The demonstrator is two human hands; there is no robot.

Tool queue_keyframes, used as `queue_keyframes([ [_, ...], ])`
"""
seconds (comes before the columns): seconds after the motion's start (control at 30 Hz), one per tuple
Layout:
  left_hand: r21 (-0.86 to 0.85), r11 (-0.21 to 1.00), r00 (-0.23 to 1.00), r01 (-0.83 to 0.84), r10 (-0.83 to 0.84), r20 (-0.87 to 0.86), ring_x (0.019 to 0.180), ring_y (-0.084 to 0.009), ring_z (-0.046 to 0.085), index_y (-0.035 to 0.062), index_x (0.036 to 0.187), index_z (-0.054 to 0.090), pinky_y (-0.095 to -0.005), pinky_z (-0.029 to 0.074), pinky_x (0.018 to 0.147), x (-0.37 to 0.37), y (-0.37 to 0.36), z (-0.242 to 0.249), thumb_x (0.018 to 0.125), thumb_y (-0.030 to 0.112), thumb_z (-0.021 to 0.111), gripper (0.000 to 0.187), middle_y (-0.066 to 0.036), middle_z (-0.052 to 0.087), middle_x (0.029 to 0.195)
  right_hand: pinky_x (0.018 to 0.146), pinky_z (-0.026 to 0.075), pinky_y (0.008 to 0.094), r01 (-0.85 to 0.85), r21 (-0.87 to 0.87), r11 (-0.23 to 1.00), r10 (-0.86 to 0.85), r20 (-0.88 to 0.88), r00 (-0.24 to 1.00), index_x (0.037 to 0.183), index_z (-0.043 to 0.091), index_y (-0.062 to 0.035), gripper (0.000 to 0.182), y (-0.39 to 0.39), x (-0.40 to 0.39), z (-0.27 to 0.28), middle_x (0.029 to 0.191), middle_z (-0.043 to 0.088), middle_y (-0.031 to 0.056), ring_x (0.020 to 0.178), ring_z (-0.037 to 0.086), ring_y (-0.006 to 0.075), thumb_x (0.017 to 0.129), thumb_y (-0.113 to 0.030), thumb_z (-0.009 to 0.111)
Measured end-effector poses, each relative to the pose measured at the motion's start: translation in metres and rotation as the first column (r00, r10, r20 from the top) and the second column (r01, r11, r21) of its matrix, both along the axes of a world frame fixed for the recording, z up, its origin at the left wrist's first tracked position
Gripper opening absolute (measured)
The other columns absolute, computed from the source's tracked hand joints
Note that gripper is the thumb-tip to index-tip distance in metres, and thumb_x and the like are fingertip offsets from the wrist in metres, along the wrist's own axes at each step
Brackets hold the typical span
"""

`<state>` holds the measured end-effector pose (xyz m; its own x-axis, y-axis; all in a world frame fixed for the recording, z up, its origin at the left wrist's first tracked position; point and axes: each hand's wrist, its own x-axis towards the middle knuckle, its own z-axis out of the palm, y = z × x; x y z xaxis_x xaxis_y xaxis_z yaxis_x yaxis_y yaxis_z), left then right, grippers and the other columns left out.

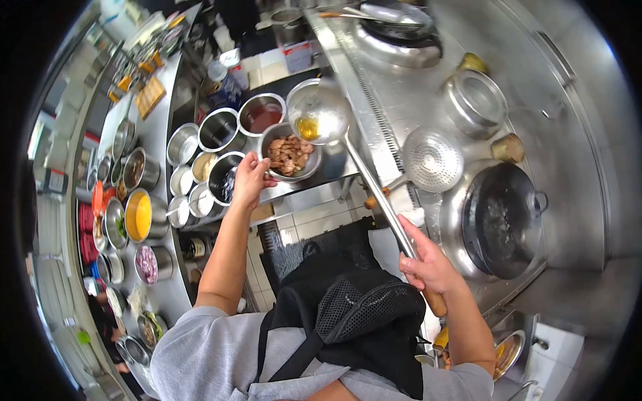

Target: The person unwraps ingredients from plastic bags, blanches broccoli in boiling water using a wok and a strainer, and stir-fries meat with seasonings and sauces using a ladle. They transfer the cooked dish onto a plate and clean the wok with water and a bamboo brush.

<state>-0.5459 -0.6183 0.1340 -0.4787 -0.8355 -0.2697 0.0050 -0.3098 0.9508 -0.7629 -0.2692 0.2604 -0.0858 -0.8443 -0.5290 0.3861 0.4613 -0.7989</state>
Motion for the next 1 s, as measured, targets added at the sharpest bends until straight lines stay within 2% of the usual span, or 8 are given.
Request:
queue_keyframes([
  [0.2,0.058,0.920,0.918,0.388,-0.381,-0.113,0.057,-0.0160,0.064,0.0063,0.097,0.049,-0.0272,0.056,0.050,-0.168,0.092,0.050,0.097,0.015,0.057,0.012,-0.008,0.061,0.081,0.046,0.040,0.0228,0.276,-0.015,0.961,-0.253,-0.449,0.857,0.157,0.019,-0.0192,0.085,0.167,-0.023,0.008,0.077,0.050,0.0005,0.050,0.042,0.0074,0.083,0.002,0.057],
  [0.3,0.054,0.877,0.861,0.477,-0.454,-0.230,0.057,-0.0154,0.063,0.0086,0.098,0.049,-0.0286,0.056,0.051,-0.252,0.157,0.053,0.098,0.014,0.054,0.007,-0.007,0.062,0.079,0.046,0.041,0.0237,0.585,-0.289,0.758,-0.650,-0.409,0.640,0.157,0.013,-0.0176,0.086,0.261,-0.010,-0.009,0.074,0.049,-0.0006,0.050,0.046,0.0077,0.084,0.005,0.052],
  [0.4,0.032,0.769,0.766,0.638,-0.630,-0.129,0.056,-0.0169,0.063,0.0069,0.093,0.048,-0.0290,0.055,0.048,-0.345,0.227,0.034,0.097,0.012,0.054,0.008,-0.008,0.062,0.078,0.043,0.040,0.0247,0.813,-0.082,0.576,-0.747,-0.457,0.483,0.157,0.012,-0.0182,0.085,0.338,0.017,-0.048,0.075,0.049,0.0020,0.047,0.046,0.0093,0.085,0.006,0.049],
  [0.5,-0.173,0.585,0.601,0.793,-0.796,0.066,0.052,-0.0151,0.061,0.0061,0.084,0.045,-0.0271,0.053,0.044,-0.424,0.301,-0.001,0.097,0.012,0.054,0.017,-0.009,0.060,0.076,0.041,0.037,0.0250,0.925,0.058,0.374,-0.739,-0.585,0.336,0.156,0.016,-0.0176,0.079,0.387,0.040,-0.066,0.062,0.045,-0.0021,0.045,0.044,0.0083,0.087,0.004,0.048],
  [0.6,-0.623,0.127,0.515,0.772,-0.699,0.496,0.077,-0.0358,0.064,0.0003,0.082,0.049,-0.0435,0.056,0.075,-0.481,0.359,-0.042,0.084,0.010,0.066,0.020,-0.018,0.064,0.085,0.042,0.034,0.0246,0.960,0.160,0.229,-0.800,-0.531,0.279,0.156,0.019,-0.0169,0.077,0.393,0.062,-0.075,0.060,0.043,-0.0036,0.045,0.039,0.0066,0.087,0.005,0.047],
  [0.67,-0.798,-0.019,0.585,0.602,-0.670,0.456,0.105,-0.0422,0.060,0.0039,0.086,0.055,-0.0487,0.050,0.088,-0.494,0.389,-0.065,0.082,0.010,0.066,0.013,-0.022,0.062,0.117,0.042,0.032,0.0237,0.969,0.193,0.154,-0.841,-0.490,0.231,0.156,0.019,-0.0172,0.079,0.375,0.075,-0.083,0.062,0.043,-0.0036,0.048,0.039,0.0048,0.086,0.006,0.048],
  [0.87,-0.752,-0.145,0.502,0.643,-0.662,0.557,0.104,-0.0451,0.061,0.0121,0.109,0.062,-0.0497,0.051,0.090,-0.551,0.411,-0.079,0.084,0.007,0.058,0.025,-0.022,0.043,0.144,0.075,0.052,0.0403,0.942,0.234,0.242,-0.509,-0.796,0.329,0.154,0.024,-0.0141,0.081,0.315,0.060,-0.088,0.089,0.069,0.0154,0.071,0.065,0.0346,0.080,0.005,0.051],
  [1.0,-0.827,-0.189,0.500,0.529,-0.718,0.484,0.104,-0.0435,0.062,0.0106,0.106,0.062,-0.0498,0.052,0.087,-0.566,0.377,-0.050,0.083,0.007,0.062,0.024,-0.021,0.049,0.139,0.078,0.052,0.0472,0.926,0.168,0.338,-0.256,-0.931,0.262,0.155,0.020,-0.0204,0.081,0.289,0.026,-0.099,0.082,0.066,0.0247,0.077,0.065,0.0411,0.083,-0.002,0.051],
])
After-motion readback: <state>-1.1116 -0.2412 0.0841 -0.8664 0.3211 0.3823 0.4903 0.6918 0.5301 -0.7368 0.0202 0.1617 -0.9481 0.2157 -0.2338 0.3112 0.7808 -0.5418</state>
